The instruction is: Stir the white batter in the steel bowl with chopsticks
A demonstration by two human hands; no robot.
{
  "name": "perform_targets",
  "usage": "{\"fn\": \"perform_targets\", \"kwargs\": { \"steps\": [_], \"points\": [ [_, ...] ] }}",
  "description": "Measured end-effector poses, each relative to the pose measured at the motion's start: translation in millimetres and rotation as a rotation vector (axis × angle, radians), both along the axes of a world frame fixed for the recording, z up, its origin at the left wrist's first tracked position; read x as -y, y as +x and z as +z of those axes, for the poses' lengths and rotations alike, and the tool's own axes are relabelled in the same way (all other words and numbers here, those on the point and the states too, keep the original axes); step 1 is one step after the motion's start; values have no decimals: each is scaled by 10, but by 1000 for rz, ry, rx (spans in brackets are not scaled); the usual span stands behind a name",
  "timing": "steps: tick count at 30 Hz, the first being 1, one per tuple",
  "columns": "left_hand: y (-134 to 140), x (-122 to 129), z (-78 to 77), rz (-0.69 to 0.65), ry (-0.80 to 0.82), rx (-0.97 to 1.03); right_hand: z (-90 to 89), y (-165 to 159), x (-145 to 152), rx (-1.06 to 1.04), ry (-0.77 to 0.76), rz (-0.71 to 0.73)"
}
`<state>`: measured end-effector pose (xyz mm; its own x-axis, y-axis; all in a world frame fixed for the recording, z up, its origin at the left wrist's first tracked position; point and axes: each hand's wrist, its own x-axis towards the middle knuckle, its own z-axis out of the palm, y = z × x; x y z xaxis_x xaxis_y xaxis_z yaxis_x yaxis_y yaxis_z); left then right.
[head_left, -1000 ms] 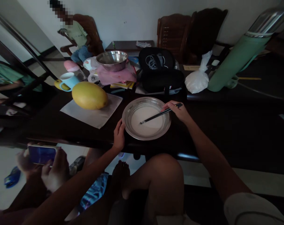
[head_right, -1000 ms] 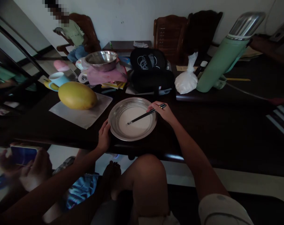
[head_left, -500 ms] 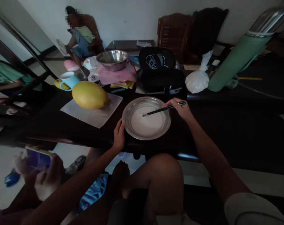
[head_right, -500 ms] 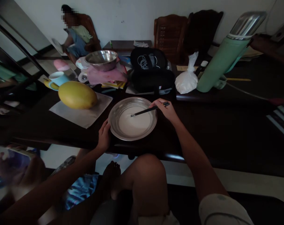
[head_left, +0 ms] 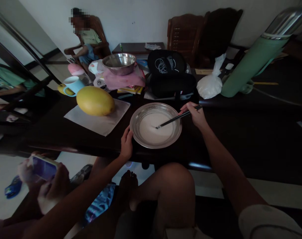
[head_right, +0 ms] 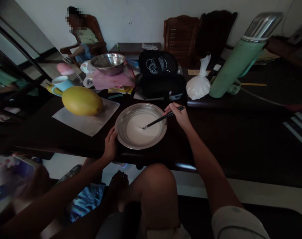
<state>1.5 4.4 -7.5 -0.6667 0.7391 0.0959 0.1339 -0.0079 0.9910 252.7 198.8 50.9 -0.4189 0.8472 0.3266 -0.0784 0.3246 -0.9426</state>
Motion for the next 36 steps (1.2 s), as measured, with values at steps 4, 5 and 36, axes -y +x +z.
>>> {"fn": "perform_targets", "kwargs": {
  "steps": [4, 5, 36],
  "points": [
    [9, -1, 5, 11, -1, 23, -26, -41, 37, 45, 6, 119],
    [9, -1, 4, 13, -4, 26, -20, -50, 48, 69, 24, 140],
    [-8, -3, -35, 9, -7, 38, 6, -27, 12, -21, -29, 10]
  ]
}}
